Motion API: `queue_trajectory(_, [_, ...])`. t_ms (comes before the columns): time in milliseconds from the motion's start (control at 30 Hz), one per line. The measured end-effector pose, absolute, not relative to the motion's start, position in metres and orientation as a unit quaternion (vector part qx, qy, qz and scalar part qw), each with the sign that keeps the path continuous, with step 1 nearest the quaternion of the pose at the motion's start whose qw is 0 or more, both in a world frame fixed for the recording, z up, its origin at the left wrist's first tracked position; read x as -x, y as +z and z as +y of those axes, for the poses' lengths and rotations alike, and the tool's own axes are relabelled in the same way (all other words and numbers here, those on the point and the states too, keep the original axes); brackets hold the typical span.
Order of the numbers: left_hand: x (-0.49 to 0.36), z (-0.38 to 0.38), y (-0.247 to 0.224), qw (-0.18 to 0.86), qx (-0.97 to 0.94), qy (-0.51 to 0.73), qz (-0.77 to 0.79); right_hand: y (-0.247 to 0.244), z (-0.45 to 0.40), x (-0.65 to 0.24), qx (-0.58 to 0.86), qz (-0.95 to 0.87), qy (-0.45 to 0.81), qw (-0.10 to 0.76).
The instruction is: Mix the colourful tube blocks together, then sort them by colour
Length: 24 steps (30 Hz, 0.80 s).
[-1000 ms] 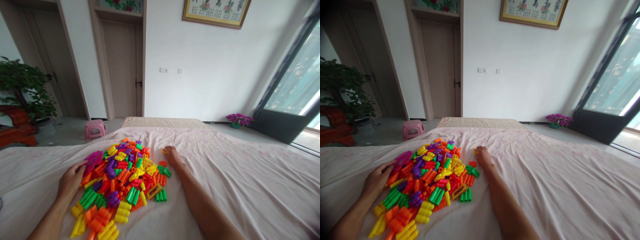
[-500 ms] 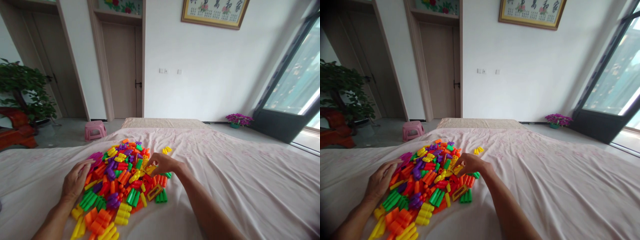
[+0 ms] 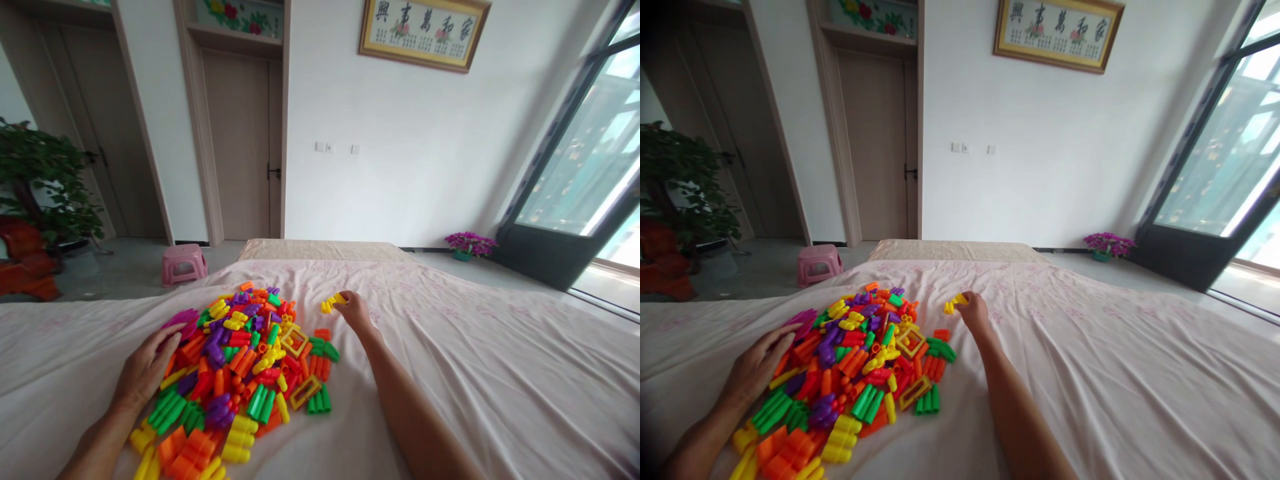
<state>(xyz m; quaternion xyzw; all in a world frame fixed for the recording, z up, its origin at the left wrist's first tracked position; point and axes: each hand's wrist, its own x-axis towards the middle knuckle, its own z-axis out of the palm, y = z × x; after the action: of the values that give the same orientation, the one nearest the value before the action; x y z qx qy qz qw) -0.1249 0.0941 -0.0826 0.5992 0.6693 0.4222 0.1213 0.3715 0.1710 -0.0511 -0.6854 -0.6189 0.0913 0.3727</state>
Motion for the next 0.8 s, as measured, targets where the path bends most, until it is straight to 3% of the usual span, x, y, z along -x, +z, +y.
queue_trajectory(267, [0.124,0.094,-0.082,0.116,-0.597,0.421,0.673,-0.08,0.178,-0.386,0.704,-0.592,0.125,0.373])
queue_trajectory(533, [0.122,0.093,-0.081,0.109,-0.603,0.435,0.66,-0.065,0.166,-0.373,0.686,-0.618,0.092,0.374])
queue_trajectory(667, [0.121,0.092,-0.079,0.109,-0.603,0.428,0.665,-0.037,0.145,-0.338,0.582,-0.711,0.132,0.371])
queue_trajectory(800, [0.12,0.091,-0.078,0.107,-0.596,0.429,0.67,-0.012,0.115,-0.295,0.446,-0.806,0.246,0.301])
